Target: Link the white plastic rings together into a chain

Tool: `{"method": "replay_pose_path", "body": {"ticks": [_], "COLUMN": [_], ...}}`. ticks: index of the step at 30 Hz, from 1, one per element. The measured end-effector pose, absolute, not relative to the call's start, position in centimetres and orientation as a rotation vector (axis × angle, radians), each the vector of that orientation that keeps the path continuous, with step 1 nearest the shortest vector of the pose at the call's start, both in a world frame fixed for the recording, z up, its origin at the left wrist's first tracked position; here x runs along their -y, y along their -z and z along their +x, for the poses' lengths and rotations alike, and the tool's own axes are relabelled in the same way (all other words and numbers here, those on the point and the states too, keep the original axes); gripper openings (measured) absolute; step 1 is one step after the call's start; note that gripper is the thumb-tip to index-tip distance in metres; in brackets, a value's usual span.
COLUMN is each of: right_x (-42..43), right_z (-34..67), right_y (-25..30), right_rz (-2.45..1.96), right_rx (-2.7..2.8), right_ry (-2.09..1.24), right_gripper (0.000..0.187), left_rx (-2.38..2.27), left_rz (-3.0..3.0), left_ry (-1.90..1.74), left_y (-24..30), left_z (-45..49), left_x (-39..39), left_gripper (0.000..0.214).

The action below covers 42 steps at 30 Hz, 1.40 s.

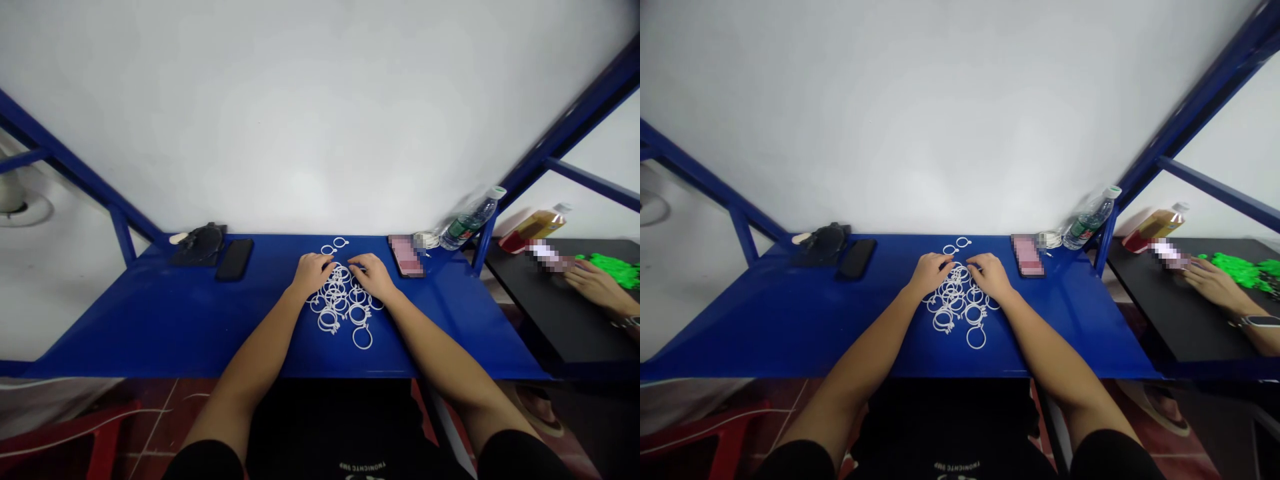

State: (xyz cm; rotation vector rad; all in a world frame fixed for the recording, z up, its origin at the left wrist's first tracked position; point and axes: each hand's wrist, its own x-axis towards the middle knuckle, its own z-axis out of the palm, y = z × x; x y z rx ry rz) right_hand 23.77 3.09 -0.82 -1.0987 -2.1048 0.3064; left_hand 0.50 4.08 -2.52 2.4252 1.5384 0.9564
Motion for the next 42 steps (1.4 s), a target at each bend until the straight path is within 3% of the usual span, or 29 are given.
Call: {"method": "replay_pose_path", "body": {"ticks": [9, 15, 30, 36, 42], "right_x": [-3.3, -3.4, -2.8, -3.0, -2.1], "right_z": [23.8, 23.9, 23.9, 23.6, 23.2], "right_y": [1.0, 1.1, 0.6, 0.6, -0.2], "right_rz": [-1.095, -1.051, -0.981, -0.967, -0.883], "right_rx": [2.165, 2.282, 2.439, 2.334, 2.239], "right_ry": [-0.301, -0.330, -0.371, -0.352, -0.291], "right_gripper": [0.019, 0.020, 0.049, 0.017, 0.030], "left_rx": [-1.653, -1.559, -1.507, -1.504, -1.588], "left_rz": [2.410, 2.390, 2.377, 2.339, 2.263], "left_ry": [-0.884, -0.856, -0.759, -0.878, -1.118], "left_y": [3.6, 2.8, 1.3, 1.3, 0.9], "left_z": [0.9, 0.4, 1.4, 1.4, 1.6], "left_x": [-4.3, -3.2, -2.4, -2.6, -2.4], "left_gripper": [0.038, 0.027, 0.022, 0.020, 0.017]}}
